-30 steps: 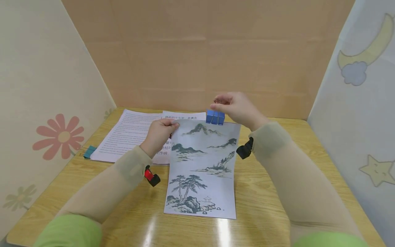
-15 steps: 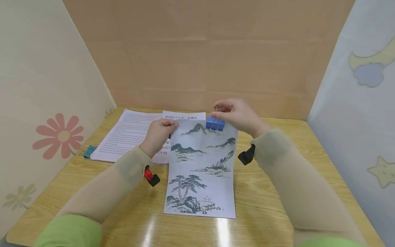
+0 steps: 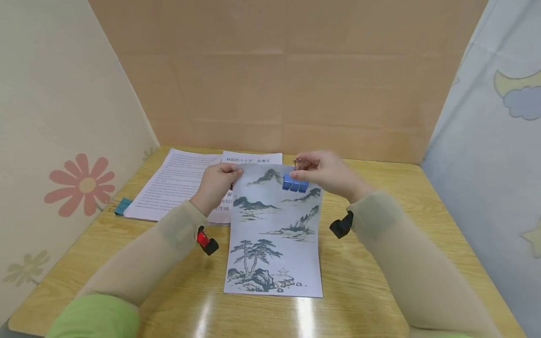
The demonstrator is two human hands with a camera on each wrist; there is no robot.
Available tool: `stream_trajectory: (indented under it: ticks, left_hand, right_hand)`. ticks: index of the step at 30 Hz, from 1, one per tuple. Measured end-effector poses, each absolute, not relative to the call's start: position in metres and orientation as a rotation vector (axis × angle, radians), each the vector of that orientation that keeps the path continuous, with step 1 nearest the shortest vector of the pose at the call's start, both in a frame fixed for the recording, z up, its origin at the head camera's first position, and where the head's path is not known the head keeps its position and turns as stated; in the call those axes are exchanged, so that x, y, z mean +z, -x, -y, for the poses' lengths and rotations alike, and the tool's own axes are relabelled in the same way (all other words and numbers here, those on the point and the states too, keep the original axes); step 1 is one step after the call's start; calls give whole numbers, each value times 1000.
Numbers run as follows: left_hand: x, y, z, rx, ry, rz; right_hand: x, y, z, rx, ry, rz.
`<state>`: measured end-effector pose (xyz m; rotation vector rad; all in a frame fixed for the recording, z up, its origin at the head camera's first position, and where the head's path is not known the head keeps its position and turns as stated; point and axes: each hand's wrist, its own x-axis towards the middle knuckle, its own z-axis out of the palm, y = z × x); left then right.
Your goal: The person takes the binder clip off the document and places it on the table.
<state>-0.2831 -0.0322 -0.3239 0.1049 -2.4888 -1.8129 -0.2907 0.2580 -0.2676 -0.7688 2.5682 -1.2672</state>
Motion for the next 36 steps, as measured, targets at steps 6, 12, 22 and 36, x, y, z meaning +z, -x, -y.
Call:
stream_trajectory:
  ticks: [6,12,22,36]
  left_hand:
    - [-326,283,34,-1790,-102,2501]
    - [-329,284,36,-1755,-117,2491]
    - [-329,282,38,-1757,-141,2495]
    - [-333,282,40,-1787,-128,2481]
  right_hand:
    - [-273,283,-262,-1273,778,-2579]
    - [-278,279,-267,-1239,779,-2624]
    - [-293,273,-281,-1246,836,-2579]
    - [-315,261,-298,-1229,794,-2580]
